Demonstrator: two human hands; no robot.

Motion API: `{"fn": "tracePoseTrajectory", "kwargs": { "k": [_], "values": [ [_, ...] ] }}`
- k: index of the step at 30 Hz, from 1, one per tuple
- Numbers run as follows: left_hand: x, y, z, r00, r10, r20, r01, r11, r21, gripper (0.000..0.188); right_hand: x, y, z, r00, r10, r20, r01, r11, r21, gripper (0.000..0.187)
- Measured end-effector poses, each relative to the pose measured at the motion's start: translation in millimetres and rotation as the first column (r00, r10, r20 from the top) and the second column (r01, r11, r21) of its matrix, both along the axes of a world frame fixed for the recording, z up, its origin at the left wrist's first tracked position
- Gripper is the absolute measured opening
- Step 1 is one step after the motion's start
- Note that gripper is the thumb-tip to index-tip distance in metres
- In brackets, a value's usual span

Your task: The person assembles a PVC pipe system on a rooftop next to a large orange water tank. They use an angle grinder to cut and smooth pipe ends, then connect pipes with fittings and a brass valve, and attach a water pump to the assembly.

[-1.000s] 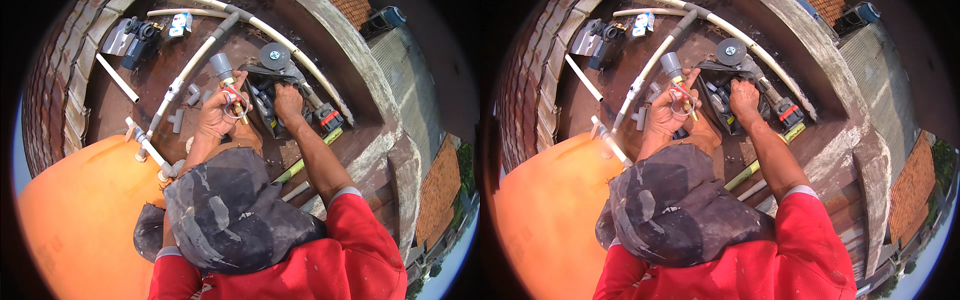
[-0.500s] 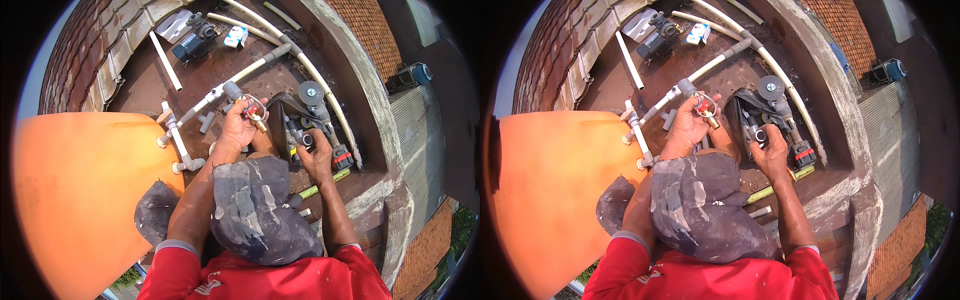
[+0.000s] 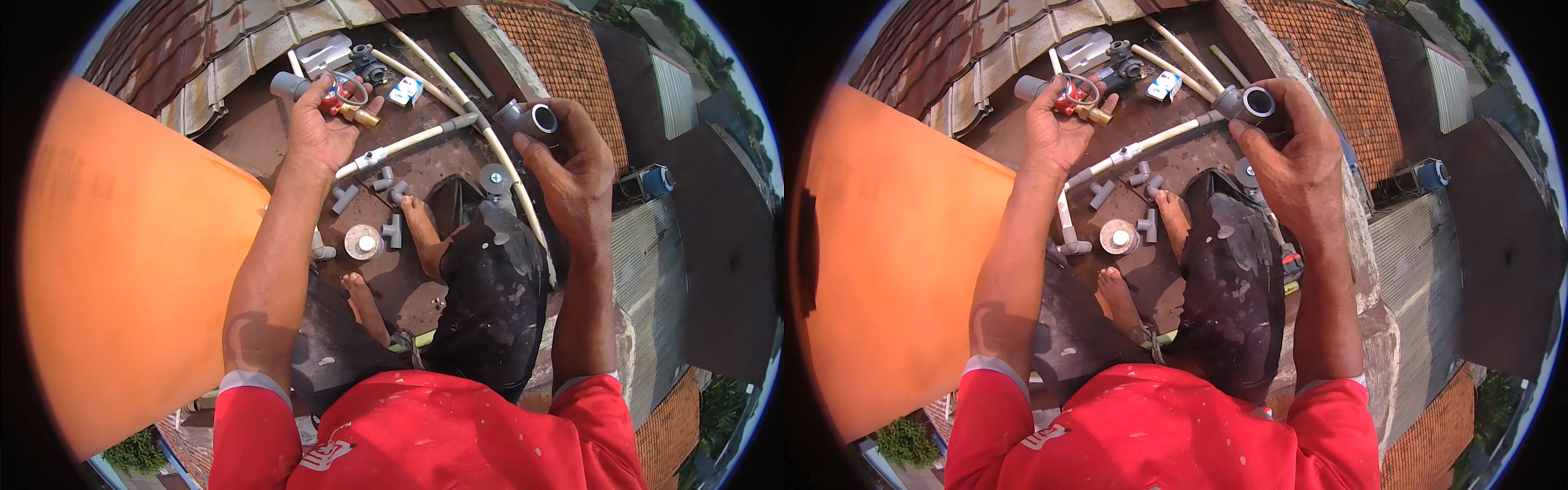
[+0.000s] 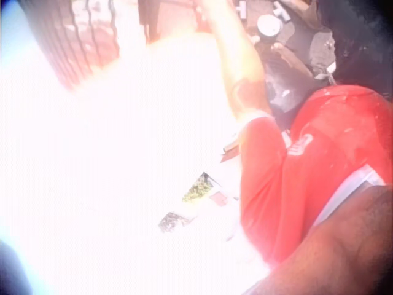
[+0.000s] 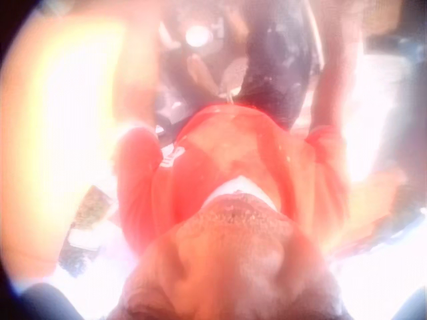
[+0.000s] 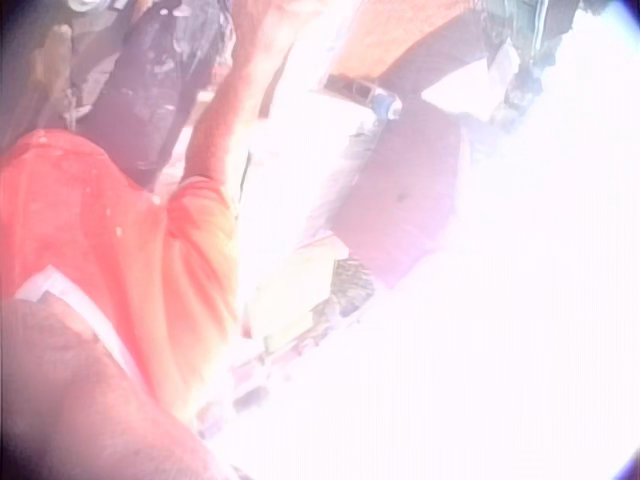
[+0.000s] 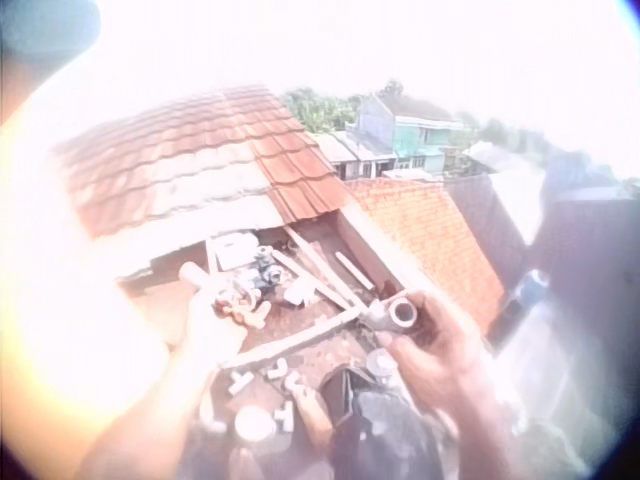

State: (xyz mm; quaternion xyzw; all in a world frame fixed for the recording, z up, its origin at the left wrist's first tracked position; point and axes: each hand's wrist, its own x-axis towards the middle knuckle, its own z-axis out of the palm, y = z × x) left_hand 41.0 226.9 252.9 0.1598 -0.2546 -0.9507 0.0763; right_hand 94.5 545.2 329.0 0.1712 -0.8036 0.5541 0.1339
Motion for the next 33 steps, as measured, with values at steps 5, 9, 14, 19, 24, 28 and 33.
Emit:
{"fn": "tracePoseTrajectory", "kwargs": {
  "k": [5, 9, 14, 19, 24, 28, 33],
  "values": [
    [21.9, -5.5, 19.6, 0.998, 0.049, -0.046, -0.041, 0.985, 0.165, 0.025, -1.7, -50.3, 50.1, 0.991, 0.129, -0.036, -0.118, 0.967, 0.224, 0.031],
    [29.4, -3.5, 1.7, 0.998, 0.053, -0.032, -0.046, 0.983, 0.179, 0.023, 0.3, -87.3, 5.8, 0.969, 0.153, 0.195, -0.194, 0.958, 0.211, 0.032],
    [43.5, 11.9, -14.8, 1.0, 0.012, 0.019, -0.016, 0.984, 0.176, 0.027, 18.4, -104.2, -62.3, 0.917, 0.178, 0.356, -0.21, 0.976, 0.053, 0.031],
    [51.8, 11.1, -19.7, 0.999, -0.033, -0.031, 0.036, 0.993, 0.112, 0.029, 32.7, -114.5, -79.2, 0.93, 0.18, 0.32, -0.165, 0.984, -0.073, 0.031],
    [53.7, 10.8, -18.0, 0.995, -0.062, -0.079, 0.067, 0.996, 0.061, 0.029, 30.2, -115.9, -86.2, 0.983, 0.132, 0.127, -0.134, 0.991, 0.012, 0.033],
    [56.3, 12.0, -15.5, 0.992, -0.075, -0.099, 0.08, 0.995, 0.057, 0.029, 30.2, -117.3, -84.5, 0.984, 0.156, 0.091, -0.16, 0.987, 0.028, 0.031],
    [60.7, 15.2, -15.4, 0.982, -0.046, -0.183, 0.041, 0.999, -0.031, 0.029, 31.9, -117.5, -92.7, 0.967, 0.221, 0.13, -0.197, 0.965, -0.173, 0.035]
  ]
}}
